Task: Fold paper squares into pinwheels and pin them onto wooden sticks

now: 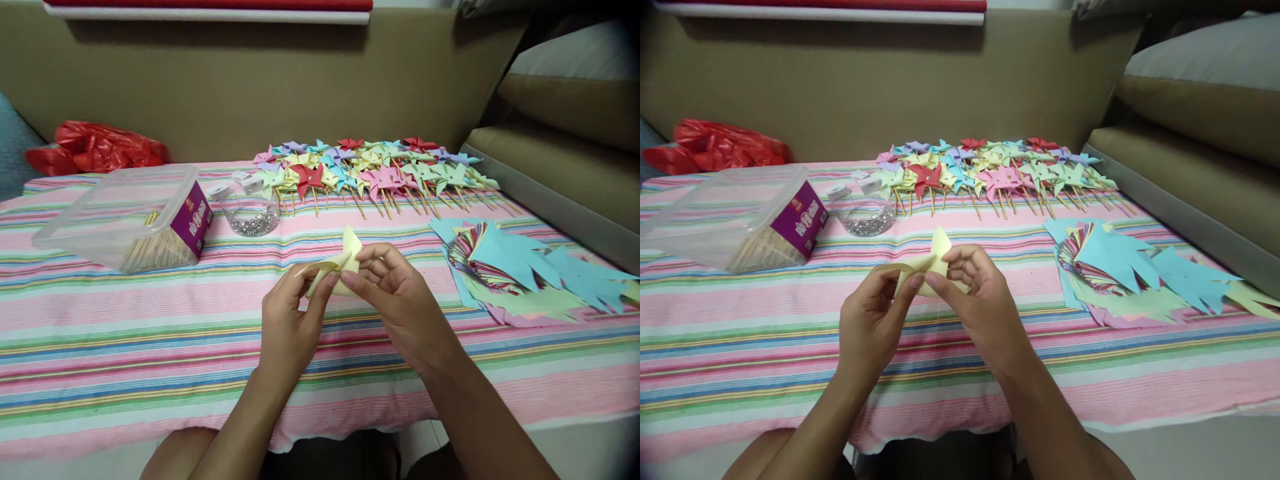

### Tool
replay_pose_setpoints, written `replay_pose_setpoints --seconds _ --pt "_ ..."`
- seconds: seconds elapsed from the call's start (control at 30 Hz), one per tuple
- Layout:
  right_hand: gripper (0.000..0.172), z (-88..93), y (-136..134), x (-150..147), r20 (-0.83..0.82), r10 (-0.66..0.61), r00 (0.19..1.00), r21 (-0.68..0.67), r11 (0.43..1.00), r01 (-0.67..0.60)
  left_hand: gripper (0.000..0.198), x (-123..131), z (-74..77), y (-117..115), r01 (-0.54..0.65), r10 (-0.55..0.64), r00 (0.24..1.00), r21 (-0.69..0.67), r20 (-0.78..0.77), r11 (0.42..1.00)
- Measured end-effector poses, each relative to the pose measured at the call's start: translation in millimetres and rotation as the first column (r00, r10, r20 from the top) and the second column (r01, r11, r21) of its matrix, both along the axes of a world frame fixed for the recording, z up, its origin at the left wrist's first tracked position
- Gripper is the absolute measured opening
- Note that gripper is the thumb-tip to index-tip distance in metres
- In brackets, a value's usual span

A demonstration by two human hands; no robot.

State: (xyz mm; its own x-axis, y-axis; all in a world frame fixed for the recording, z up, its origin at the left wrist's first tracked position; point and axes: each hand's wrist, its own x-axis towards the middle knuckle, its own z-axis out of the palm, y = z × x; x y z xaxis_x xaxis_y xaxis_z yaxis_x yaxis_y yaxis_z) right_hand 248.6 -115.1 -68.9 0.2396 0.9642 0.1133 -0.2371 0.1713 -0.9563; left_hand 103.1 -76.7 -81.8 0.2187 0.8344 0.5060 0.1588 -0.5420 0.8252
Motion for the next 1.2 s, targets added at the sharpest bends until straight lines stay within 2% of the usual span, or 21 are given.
replay_pose_setpoints --seconds 0.07,0.13,0.27,0.33,0.53,0.77,0.97,1.03,1.2 --pt "0.041 1.0 -0.1 0.1 -0.084 0.010 0.996 -0.030 0.999 -0.012 0.007 0.2 -0.2 1.0 0.010 -0.010 1.000 0.013 0.003 1.000" --pt "0.045 2.8 -0.5 1.3 -0.115 0.056 0.992 -0.048 0.997 -0.062 0.006 0.1 -0.3 1.8 0.026 -0.026 1.000 0.030 0.007 0.999" --pt "0.021 5.1 -2.0 4.4 -0.096 0.179 0.979 -0.042 0.982 -0.183 0.007 -0.9 -0.2 2.0 0.050 -0.050 0.999 0.058 0.001 0.997" --pt "0.017 4.4 -2.5 5.2 -0.112 0.197 0.974 -0.041 0.978 -0.203 0.006 -1.4 0.1 1.9 0.045 -0.045 0.999 0.066 -0.014 0.997" --pt "0.014 0.8 -1.5 5.4 -0.170 0.213 0.962 -0.050 0.973 -0.224 0.003 -1.9 0.7 2.8 0.020 -0.015 0.999 0.092 -0.051 0.996" --pt "0.017 0.6 -0.5 6.0 -0.146 0.212 0.966 -0.043 0.974 -0.220 0.003 -3.5 1.1 2.2 0.037 -0.033 0.997 0.069 -0.065 0.997" --pt "0.020 -0.4 0.8 4.4 -0.132 0.209 0.969 -0.026 0.976 -0.214 0.006 -4.9 3.2 2.0 0.016 -0.005 0.996 0.127 -0.091 0.992" --pt "0.021 -1.0 1.6 4.0 -0.127 0.213 0.969 -0.021 0.976 -0.217 0.002 -4.8 3.6 1.4 0.003 0.005 0.996 0.101 -0.086 0.995" --pt "0.016 -1.8 2.5 4.0 -0.109 0.205 0.973 -0.005 0.978 -0.207 0.011 -3.5 3.0 0.9 0.078 -0.078 0.997 0.000 0.022 0.997"
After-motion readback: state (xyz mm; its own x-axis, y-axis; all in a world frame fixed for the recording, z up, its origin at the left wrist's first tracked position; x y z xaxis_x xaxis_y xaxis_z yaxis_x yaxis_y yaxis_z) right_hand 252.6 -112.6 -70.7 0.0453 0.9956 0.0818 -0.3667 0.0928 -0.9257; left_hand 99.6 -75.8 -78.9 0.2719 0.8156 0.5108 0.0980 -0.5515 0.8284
